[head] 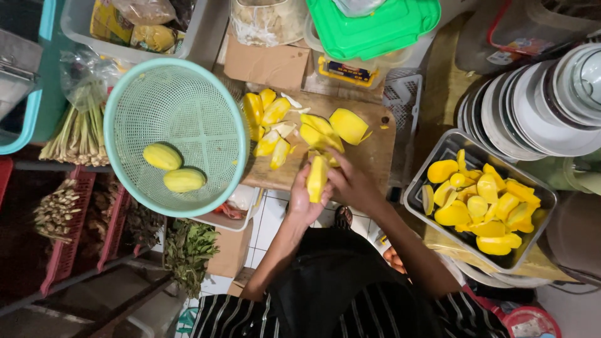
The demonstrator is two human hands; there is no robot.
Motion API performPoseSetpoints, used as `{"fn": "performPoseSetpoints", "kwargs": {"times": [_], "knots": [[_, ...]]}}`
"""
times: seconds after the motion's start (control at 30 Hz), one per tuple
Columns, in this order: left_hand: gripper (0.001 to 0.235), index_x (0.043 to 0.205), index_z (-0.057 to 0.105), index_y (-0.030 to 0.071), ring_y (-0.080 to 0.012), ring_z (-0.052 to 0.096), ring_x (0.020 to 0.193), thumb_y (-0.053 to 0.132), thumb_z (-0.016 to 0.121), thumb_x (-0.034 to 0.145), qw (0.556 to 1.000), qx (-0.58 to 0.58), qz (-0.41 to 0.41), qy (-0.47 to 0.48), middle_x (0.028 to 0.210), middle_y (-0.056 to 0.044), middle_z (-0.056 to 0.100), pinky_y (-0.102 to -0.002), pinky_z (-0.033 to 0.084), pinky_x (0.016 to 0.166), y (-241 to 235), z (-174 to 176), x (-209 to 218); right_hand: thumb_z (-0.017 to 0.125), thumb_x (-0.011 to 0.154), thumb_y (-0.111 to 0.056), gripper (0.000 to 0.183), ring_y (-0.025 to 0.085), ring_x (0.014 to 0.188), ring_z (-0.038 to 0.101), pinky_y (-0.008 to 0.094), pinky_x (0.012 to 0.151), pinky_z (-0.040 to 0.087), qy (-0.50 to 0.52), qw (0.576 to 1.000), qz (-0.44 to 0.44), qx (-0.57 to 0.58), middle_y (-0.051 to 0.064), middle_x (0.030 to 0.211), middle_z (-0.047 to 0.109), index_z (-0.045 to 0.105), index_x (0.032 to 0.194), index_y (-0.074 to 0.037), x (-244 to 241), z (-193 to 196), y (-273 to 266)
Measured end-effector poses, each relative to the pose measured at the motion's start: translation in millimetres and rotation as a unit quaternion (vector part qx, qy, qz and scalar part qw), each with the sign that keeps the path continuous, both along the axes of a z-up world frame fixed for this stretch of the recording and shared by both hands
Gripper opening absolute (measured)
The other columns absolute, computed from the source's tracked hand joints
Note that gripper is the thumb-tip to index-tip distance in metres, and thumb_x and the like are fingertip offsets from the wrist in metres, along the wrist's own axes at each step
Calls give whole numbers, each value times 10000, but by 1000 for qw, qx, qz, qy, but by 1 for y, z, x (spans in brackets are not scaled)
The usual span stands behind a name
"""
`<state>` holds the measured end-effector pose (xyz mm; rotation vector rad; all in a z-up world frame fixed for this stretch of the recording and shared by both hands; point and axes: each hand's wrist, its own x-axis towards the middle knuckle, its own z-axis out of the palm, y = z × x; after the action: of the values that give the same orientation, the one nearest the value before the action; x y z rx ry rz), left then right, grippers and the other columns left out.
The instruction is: Slicing mangoes on a wooden cutting board with a knife and placing them in a container.
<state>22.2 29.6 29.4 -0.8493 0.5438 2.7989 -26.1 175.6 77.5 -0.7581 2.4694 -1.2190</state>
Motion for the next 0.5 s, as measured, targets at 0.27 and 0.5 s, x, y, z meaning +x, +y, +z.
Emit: {"fn": "performPoseSetpoints", "kwargs": {"times": [0.27,0.5], "knots": [[441,1072,702,91,-273,645,846,485,679,875,990,104,68,65,984,-147,695,-307,524,646,-4,-17,-8,503,972,-584,681,405,854,734,483,845,589,276,957,-42,81,215,884,722,460,1557,-237,56,-6,24],[379,956,659,49,-263,632,730,427,624,941,991,82,101,-5,857,-139,676,-283,475,551,3,-33,-6,434,941,-658,711,243,535,717,304,550,601,392,910,-64,122,32,533,623,516,1512,-243,52,24,9]]}}
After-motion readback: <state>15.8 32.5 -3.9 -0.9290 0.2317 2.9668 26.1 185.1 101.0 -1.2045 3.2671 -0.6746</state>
